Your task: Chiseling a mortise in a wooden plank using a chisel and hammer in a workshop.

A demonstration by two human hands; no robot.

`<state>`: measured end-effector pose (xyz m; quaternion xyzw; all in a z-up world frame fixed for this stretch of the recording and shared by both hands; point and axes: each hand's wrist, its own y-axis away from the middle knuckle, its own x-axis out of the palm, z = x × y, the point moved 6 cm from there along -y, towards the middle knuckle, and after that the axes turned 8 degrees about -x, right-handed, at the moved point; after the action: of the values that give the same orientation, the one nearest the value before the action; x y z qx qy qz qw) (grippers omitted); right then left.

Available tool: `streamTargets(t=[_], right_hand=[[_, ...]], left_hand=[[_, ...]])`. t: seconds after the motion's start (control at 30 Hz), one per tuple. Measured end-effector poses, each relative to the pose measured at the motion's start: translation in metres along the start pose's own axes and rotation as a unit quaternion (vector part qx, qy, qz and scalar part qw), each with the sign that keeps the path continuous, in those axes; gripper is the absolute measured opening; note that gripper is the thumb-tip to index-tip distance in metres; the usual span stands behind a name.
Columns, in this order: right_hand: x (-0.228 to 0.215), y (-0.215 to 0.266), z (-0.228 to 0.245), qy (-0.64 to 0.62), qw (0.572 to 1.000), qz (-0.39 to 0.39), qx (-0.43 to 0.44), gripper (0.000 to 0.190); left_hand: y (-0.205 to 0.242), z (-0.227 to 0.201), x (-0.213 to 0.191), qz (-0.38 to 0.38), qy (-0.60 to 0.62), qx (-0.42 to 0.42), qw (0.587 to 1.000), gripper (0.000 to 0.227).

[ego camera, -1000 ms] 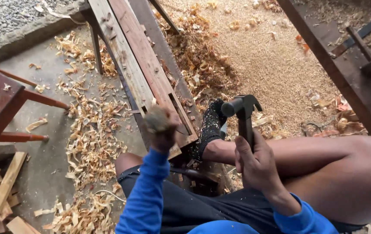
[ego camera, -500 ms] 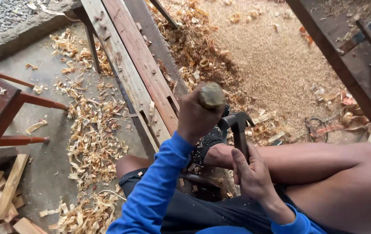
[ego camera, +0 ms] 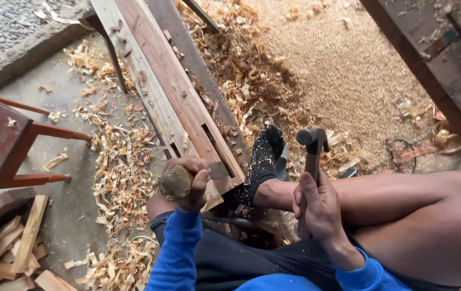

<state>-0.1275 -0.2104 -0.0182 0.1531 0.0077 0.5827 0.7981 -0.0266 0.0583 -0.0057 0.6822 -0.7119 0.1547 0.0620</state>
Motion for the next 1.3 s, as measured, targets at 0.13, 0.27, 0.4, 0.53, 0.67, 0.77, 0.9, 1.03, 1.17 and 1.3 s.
streamTargets(t=[0.13, 0.27, 0.4, 0.53, 0.67, 0.77, 0.9, 1.03, 1.17, 1.3], right_hand=[[-0.002, 0.003, -0.009, 0.0, 1.0, 0.004, 0.0, 0.036], [0.001, 0.011, -0.008, -0.001, 1.0, 0.004, 0.01, 0.036], [0.002, 0.014, -0.011, -0.012, 1.0, 0.006, 0.019, 0.034], [0.003, 0.009, -0.017, -0.021, 1.0, 0.01, 0.008, 0.035], [0.005, 0.007, -0.017, -0.015, 1.0, 0.012, 0.001, 0.034], [0.004, 0.004, -0.02, -0.003, 1.0, 0.014, 0.002, 0.034], [0.001, 0.021, -0.027, 0.009, 0.999, 0.012, 0.044, 0.034], [0.002, 0.012, -0.028, 0.001, 0.999, 0.004, 0.044, 0.034], [0.001, 0.009, -0.023, 0.01, 0.999, -0.005, 0.042, 0.035], [0.0, 0.008, -0.032, 0.004, 0.998, 0.002, 0.057, 0.035]], left_hand=[[-0.006, 0.006, 0.004, -0.008, -0.137, 0.043, 0.99, 0.017], [-0.014, 0.003, 0.029, 0.0, -0.287, 0.103, 0.952, 0.018], [-0.003, 0.005, 0.007, -0.015, -0.19, 0.064, 0.98, 0.013], [0.022, 0.015, -0.017, -0.011, -0.029, 0.097, 0.995, 0.016], [0.02, 0.004, -0.014, -0.006, -0.04, 0.112, 0.993, 0.024], [-0.01, -0.001, 0.015, -0.029, -0.227, 0.16, 0.96, 0.029], [-0.054, -0.047, 0.061, -0.002, -0.407, 0.28, 0.869, 0.038], [-0.086, -0.035, 0.067, 0.05, -0.275, 0.116, 0.953, 0.02], [-0.093, -0.028, 0.071, 0.07, -0.274, 0.086, 0.955, 0.026], [-0.093, -0.025, 0.074, 0.088, -0.258, 0.093, 0.958, 0.025]])
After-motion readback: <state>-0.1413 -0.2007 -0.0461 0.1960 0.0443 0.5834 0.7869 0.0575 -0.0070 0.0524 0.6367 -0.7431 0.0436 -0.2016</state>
